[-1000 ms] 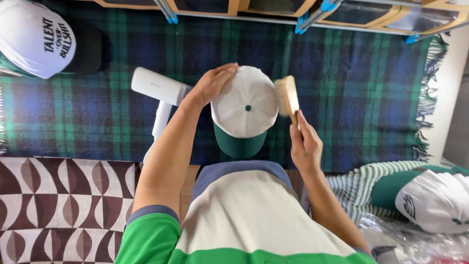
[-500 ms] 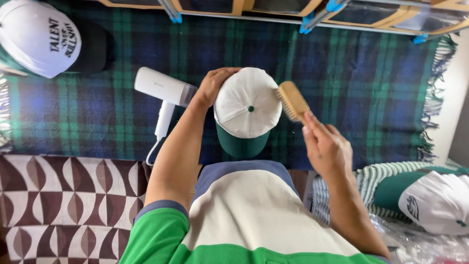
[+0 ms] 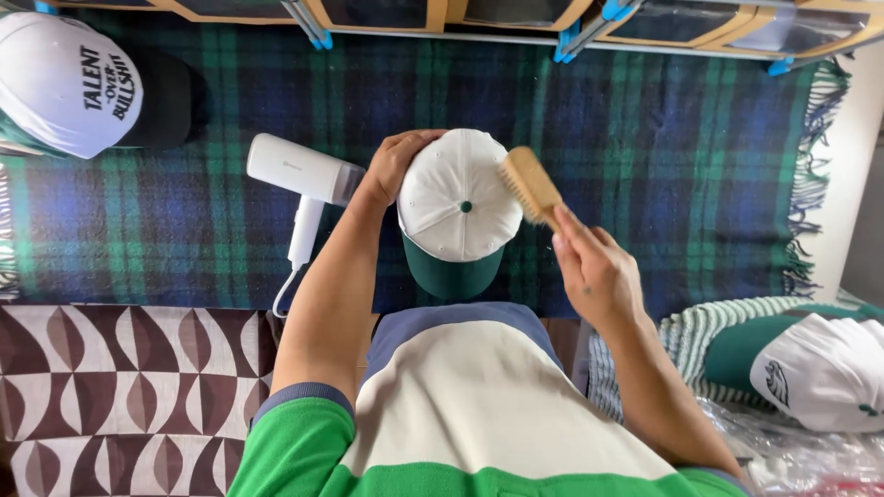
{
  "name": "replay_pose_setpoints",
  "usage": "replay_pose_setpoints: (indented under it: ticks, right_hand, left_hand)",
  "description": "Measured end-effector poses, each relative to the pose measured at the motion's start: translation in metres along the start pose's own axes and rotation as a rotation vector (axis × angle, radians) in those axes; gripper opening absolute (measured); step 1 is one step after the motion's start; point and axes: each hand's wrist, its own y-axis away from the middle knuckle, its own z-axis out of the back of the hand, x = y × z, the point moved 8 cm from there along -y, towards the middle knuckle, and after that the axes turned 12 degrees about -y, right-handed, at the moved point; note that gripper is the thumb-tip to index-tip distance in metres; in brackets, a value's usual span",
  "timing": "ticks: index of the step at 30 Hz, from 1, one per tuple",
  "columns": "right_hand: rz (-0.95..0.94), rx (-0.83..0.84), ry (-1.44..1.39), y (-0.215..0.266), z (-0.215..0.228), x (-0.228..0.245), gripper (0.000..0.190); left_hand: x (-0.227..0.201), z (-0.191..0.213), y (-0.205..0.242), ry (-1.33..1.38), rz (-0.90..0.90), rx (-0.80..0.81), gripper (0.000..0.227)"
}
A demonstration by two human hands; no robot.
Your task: Cleaning a baseball cap by brushing its interior and exterior surfaces systematically.
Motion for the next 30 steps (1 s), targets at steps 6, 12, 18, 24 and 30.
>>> replay_pose_setpoints:
  ticks: [6, 12, 18, 24, 30]
  right_hand:
    - [-0.103, -0.027, -0.05, -0.006, -0.003, -0.033, 0.038]
    - [-0.291, -0.119, -0.634, 0.023, -0.061, -0.061, 0.038]
    - [-0.074, -0.26, -0.408, 0.03, -0.034, -0.023, 0.038]
    - [0.246, -0.123, -0.023, -0.005, -0.041, 0.007, 0.036]
    - [0.284, -0.18, 0.069, -0.028, -0.016, -0.018, 0.028]
  left_hand:
    - [-0.019, -0.001, 0.009, 0.007, 0.002, -0.003, 0.034]
    - [-0.017, -0.002, 0.009, -0.005, 0.03, 0.002, 0.035]
    - [-0.004, 0.0, 0.002, 0.034, 0.027, -0.025, 0.034]
    - [-0.004, -0.002, 0.004, 0.02, 0.033, -0.004, 0.035]
    - [-0.004, 0.002, 0.001, 0.028, -0.019, 0.009, 0.036]
